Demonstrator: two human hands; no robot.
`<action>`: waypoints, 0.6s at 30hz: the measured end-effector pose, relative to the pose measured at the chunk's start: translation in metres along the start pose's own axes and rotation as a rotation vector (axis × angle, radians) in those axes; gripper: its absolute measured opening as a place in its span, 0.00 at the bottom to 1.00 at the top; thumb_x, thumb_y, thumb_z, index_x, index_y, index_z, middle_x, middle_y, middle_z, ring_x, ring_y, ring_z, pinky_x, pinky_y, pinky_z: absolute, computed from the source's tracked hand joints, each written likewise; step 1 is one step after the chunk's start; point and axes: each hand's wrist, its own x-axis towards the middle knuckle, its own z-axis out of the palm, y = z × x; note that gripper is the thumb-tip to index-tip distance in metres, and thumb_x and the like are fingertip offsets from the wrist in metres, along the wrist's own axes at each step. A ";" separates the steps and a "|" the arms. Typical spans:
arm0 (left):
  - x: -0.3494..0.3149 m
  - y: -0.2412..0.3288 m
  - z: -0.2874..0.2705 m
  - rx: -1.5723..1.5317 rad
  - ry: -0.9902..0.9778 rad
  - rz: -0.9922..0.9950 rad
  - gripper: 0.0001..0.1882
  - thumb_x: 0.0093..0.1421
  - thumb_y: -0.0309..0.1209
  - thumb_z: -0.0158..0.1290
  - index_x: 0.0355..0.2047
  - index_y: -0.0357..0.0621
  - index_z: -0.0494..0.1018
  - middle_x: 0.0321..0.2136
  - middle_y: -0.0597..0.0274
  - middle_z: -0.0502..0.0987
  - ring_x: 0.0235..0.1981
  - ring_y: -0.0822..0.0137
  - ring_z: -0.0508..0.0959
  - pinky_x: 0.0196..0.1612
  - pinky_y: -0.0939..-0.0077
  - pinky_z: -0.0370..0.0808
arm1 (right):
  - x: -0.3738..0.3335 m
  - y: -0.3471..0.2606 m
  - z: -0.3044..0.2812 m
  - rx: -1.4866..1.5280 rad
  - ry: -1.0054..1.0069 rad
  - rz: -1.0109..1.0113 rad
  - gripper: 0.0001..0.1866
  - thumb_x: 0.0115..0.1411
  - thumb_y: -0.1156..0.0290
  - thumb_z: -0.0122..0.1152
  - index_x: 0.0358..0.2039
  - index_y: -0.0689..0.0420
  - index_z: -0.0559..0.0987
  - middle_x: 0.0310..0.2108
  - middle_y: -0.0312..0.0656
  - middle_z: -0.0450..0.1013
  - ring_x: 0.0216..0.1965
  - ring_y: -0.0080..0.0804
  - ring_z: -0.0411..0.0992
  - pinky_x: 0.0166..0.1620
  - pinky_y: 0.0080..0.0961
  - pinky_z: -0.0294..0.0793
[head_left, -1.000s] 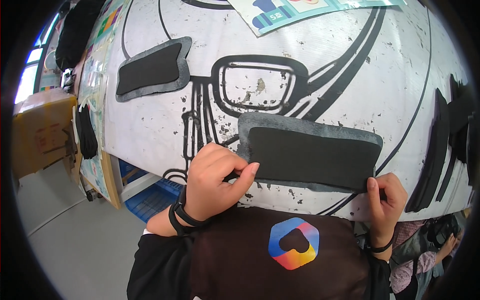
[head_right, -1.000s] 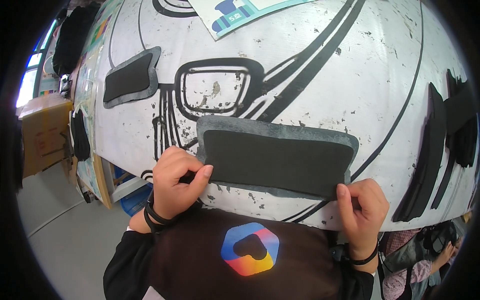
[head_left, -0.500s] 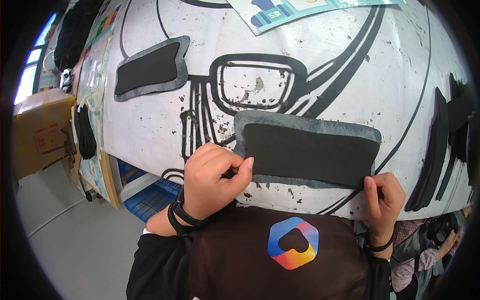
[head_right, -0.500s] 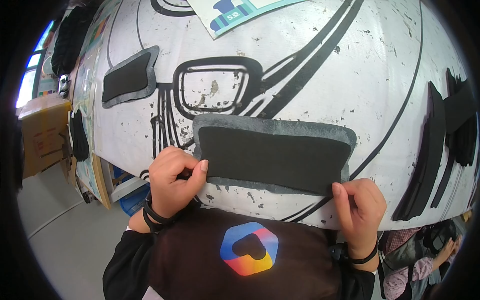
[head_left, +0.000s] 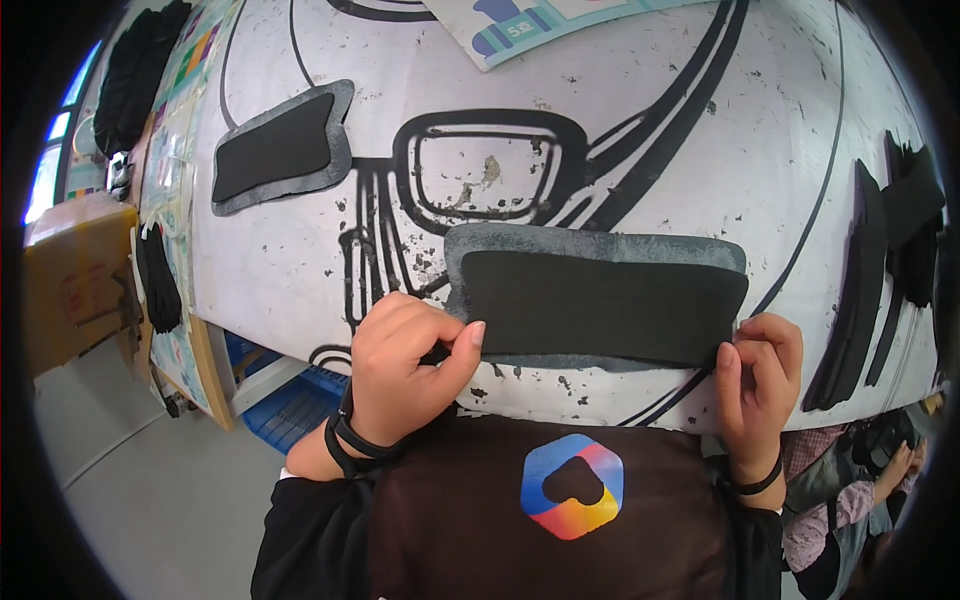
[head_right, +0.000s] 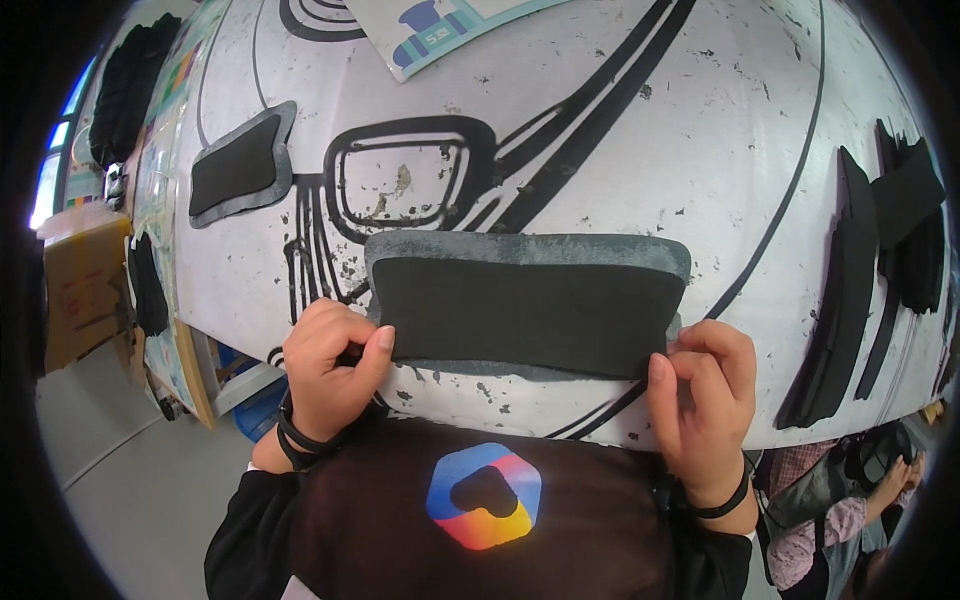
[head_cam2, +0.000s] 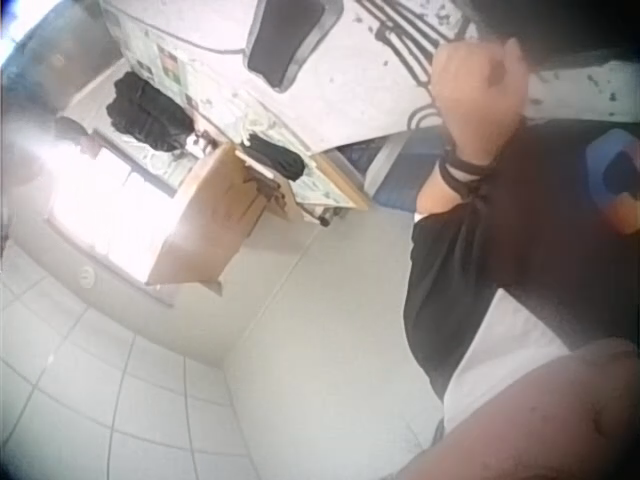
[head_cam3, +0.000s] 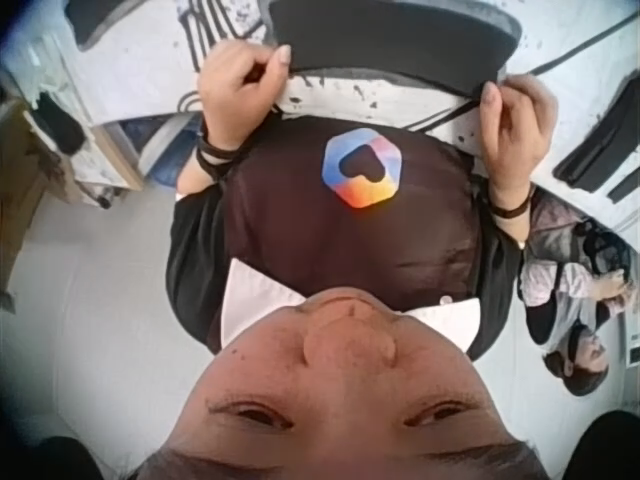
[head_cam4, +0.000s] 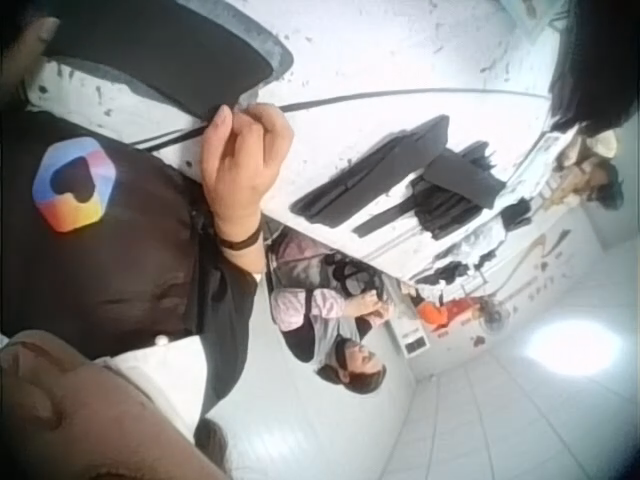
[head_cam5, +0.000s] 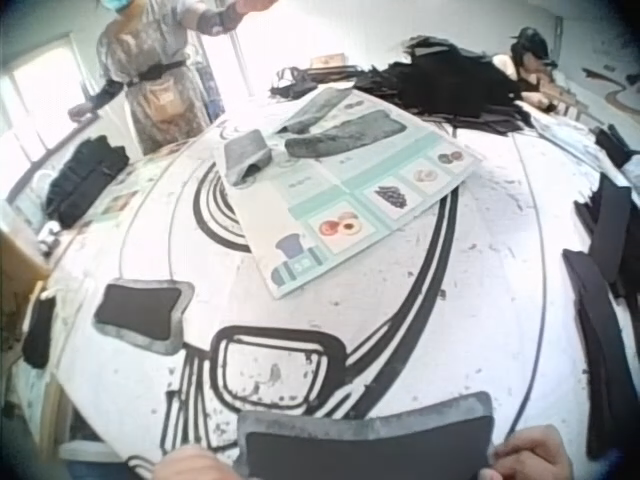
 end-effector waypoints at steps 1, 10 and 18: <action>-0.001 0.000 0.000 0.007 -0.004 0.000 0.09 0.45 0.23 0.61 0.15 0.43 0.70 0.14 0.65 0.71 0.18 0.64 0.69 0.23 0.73 0.64 | 0.000 -0.001 0.000 -0.003 -0.001 0.001 0.05 0.50 0.81 0.60 0.24 0.64 0.72 0.35 0.46 0.67 0.34 0.36 0.67 0.37 0.26 0.68; -0.001 0.002 0.001 0.047 -0.013 0.065 0.09 0.46 0.21 0.61 0.17 0.42 0.70 0.16 0.64 0.72 0.19 0.63 0.69 0.24 0.73 0.64 | -0.001 0.002 0.001 -0.048 0.052 -0.039 0.06 0.50 0.80 0.64 0.24 0.62 0.73 0.34 0.45 0.66 0.31 0.34 0.66 0.32 0.23 0.67; -0.007 0.001 0.001 0.101 -0.003 0.102 0.09 0.50 0.24 0.60 0.21 0.40 0.69 0.17 0.61 0.69 0.20 0.61 0.68 0.24 0.70 0.64 | -0.002 0.005 0.002 -0.055 0.063 -0.107 0.08 0.48 0.81 0.65 0.25 0.63 0.73 0.32 0.43 0.65 0.28 0.32 0.65 0.28 0.24 0.66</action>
